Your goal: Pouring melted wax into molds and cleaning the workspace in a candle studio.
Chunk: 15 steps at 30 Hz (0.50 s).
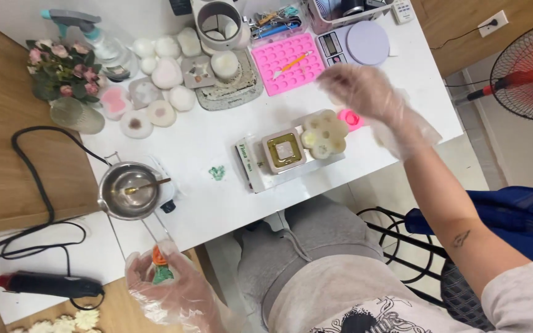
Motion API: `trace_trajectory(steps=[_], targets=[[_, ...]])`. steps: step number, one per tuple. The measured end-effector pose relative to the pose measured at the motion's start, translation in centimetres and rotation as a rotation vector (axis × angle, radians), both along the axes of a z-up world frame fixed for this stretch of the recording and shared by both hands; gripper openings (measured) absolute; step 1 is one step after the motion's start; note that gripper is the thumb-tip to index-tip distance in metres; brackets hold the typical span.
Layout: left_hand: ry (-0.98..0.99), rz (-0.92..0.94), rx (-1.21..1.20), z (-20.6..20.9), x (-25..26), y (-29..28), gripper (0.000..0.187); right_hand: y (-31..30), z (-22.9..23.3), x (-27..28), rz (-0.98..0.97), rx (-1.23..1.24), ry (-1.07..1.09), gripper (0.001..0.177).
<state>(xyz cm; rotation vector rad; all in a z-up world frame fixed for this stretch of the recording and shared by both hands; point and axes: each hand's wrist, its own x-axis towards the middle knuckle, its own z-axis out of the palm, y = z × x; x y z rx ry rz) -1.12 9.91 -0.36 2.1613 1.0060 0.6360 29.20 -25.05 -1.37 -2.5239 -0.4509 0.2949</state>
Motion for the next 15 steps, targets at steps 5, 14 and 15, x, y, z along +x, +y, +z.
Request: trace_trajectory(steps=[5, 14, 15], targets=[[0.042, 0.050, 0.167, 0.4, 0.5, -6.2, 0.042, -4.9, -7.7, 6.9, 0.019, -0.036, -0.217, 0.013], [0.170, 0.218, 0.155, 1.9, 1.5, -19.2, 0.042, -3.1, -21.4, 16.1, 0.448, -0.092, -0.484, 0.028], [0.182, 0.260, 0.121, 2.0, 1.4, -20.3, 0.041, -2.8, -21.9, 16.8, 0.557, -0.146, -0.566, 0.027]])
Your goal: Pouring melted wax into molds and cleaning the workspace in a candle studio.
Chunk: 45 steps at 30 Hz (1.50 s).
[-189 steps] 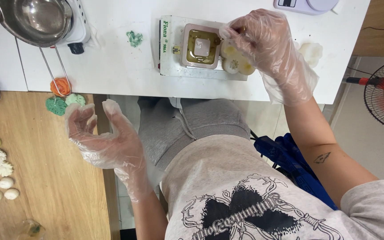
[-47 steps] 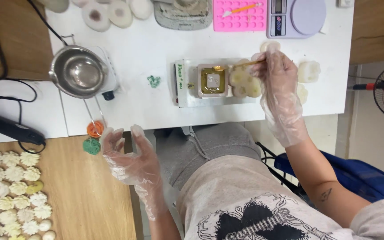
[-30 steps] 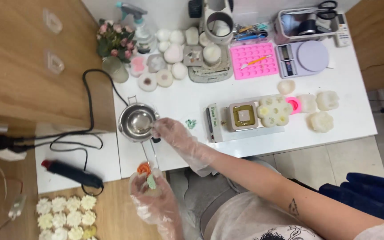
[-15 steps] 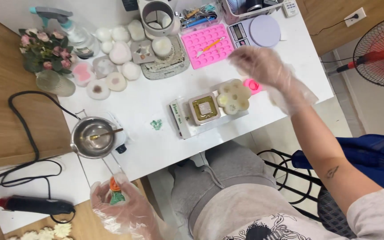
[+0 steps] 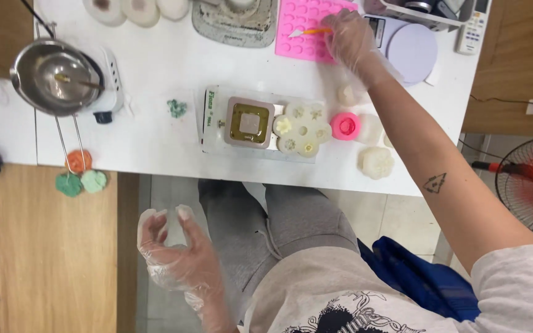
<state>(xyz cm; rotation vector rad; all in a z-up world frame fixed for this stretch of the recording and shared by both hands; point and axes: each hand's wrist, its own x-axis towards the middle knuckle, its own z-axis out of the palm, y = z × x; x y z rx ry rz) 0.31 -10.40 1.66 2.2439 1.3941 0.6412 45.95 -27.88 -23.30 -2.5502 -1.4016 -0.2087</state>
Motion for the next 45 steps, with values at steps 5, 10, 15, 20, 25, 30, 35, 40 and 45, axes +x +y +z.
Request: trace_trajectory(steps=[5, 10, 15, 20, 25, 30, 35, 40, 45], targets=[[0.039, 0.049, 0.035, -0.2, -1.5, -3.9, 0.040, -0.3, -2.9, 1.8, 0.111, -0.168, -0.053, 0.019], [0.073, 0.059, 0.031, -0.1, -1.8, -3.7, 0.040, 0.3, -0.7, 1.8, 0.098, -0.250, -0.097, 0.020], [0.034, -0.075, -0.036, -1.3, -1.1, -2.3, 0.041, -1.6, 5.8, -0.2, 0.084, 0.076, 0.049, 0.009], [0.009, -0.292, -0.102, -1.9, 1.7, 0.4, 0.044, -3.8, 13.2, -6.1, -0.012, 0.165, 0.151, 0.011], [0.064, -0.506, -0.150, -3.8, 3.7, 4.8, 0.052, -3.0, 19.1, -17.9, -0.301, 0.175, 0.500, 0.010], [0.065, -0.792, -0.439, -5.9, 6.4, 9.1, 0.085, -0.4, 23.7, -27.0, -0.492, 0.219, 0.626, 0.021], [0.005, -1.090, -0.456, -8.1, 9.0, 11.4, 0.105, 2.8, 26.0, -31.6, -0.772, 0.243, 0.693, 0.022], [-0.037, -1.225, -0.454, -11.2, 10.7, 11.8, 0.117, 5.3, 25.2, -36.6, -0.999, 0.285, 0.735, 0.020], [-0.051, -1.267, -0.472, -12.7, 11.2, 11.8, 0.123, 7.3, 24.0, -38.1, -0.958, 0.310, 0.546, 0.019]])
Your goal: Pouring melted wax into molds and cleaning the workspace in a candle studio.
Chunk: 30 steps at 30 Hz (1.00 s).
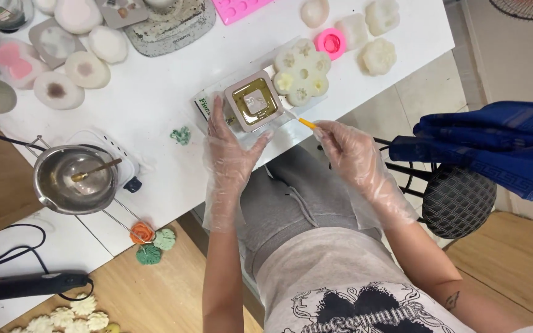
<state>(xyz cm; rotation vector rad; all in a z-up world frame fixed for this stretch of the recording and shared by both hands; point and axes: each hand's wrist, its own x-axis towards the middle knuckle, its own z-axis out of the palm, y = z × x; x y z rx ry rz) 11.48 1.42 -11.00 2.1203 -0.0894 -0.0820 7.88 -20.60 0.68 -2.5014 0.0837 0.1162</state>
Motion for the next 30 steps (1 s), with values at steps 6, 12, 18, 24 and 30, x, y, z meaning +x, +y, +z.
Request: trace_trajectory(steps=[6, 12, 18, 24, 30], targets=[[0.074, 0.033, -0.048, 0.7, -1.0, 0.5, 0.121, -0.4, -0.2, 1.3, 0.057, -0.084, -0.117, 0.016], [0.269, 0.155, -0.119, 4.4, -1.4, 0.0, 0.027, 0.2, 0.1, 1.6, 0.066, -0.125, -0.102, 0.015], [0.469, 0.225, -0.324, 5.1, -1.2, -1.3, 0.033, 1.3, 0.3, 2.8, 0.056, -0.148, -0.110, 0.015], [0.489, 0.273, -0.583, 2.7, -2.2, -1.6, 0.033, 1.8, -0.1, 2.8, 0.050, -0.119, -0.111, 0.016], [0.494, 0.279, -0.571, 3.3, -2.2, -1.7, 0.031, 2.4, -0.3, 3.4, 0.041, -0.103, -0.112, 0.014]])
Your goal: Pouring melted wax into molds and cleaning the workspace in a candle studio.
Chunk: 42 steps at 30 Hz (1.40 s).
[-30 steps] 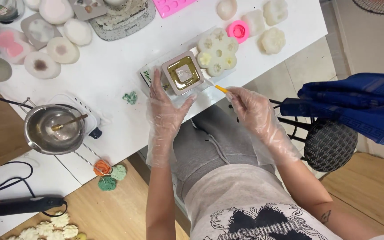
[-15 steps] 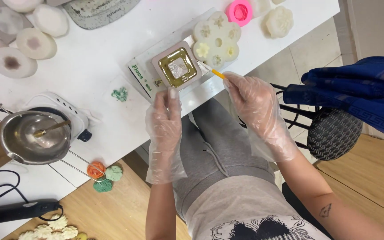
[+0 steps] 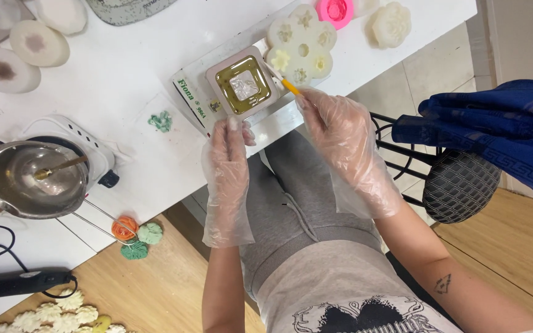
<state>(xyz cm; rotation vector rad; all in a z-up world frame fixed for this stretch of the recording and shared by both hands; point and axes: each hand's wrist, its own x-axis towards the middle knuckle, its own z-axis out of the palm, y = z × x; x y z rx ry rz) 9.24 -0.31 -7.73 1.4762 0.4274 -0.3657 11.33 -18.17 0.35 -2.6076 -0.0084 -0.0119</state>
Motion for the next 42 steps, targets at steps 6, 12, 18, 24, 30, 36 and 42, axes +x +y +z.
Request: trace_trajectory(steps=[6, 12, 18, 24, 30, 36, 42], targets=[[0.001, -0.016, 0.004, 0.1, -0.1, 0.2, 0.032, 0.7, -1.2, 0.4, -0.002, 0.045, -0.052, 0.011], [-0.017, -0.011, 0.042, -0.5, -0.4, 0.1, 0.033, 0.9, -1.5, 0.5, 0.012, -0.006, -0.080, 0.011], [0.016, 0.018, -0.017, -0.1, -0.3, -0.1, 0.032, 1.0, -1.0, 1.0, 0.022, -0.038, -0.053, 0.011], [0.019, 0.017, -0.047, -0.6, -0.5, -0.1, 0.031, 0.7, -0.9, 1.0, 0.049, -0.067, -0.067, 0.011], [0.022, 0.006, -0.014, -0.7, -0.6, -0.1, 0.032, 0.5, -0.8, 1.0, 0.059, -0.048, -0.067, 0.011], [0.016, 0.006, -0.004, -0.4, -0.5, -0.2, 0.032, 0.3, -0.4, 0.9, 0.052, -0.044, -0.041, 0.012], [0.018, 0.006, -0.010, -0.4, -0.4, -0.2, 0.032, 0.2, -0.3, 0.8, 0.065, -0.026, -0.058, 0.012]])
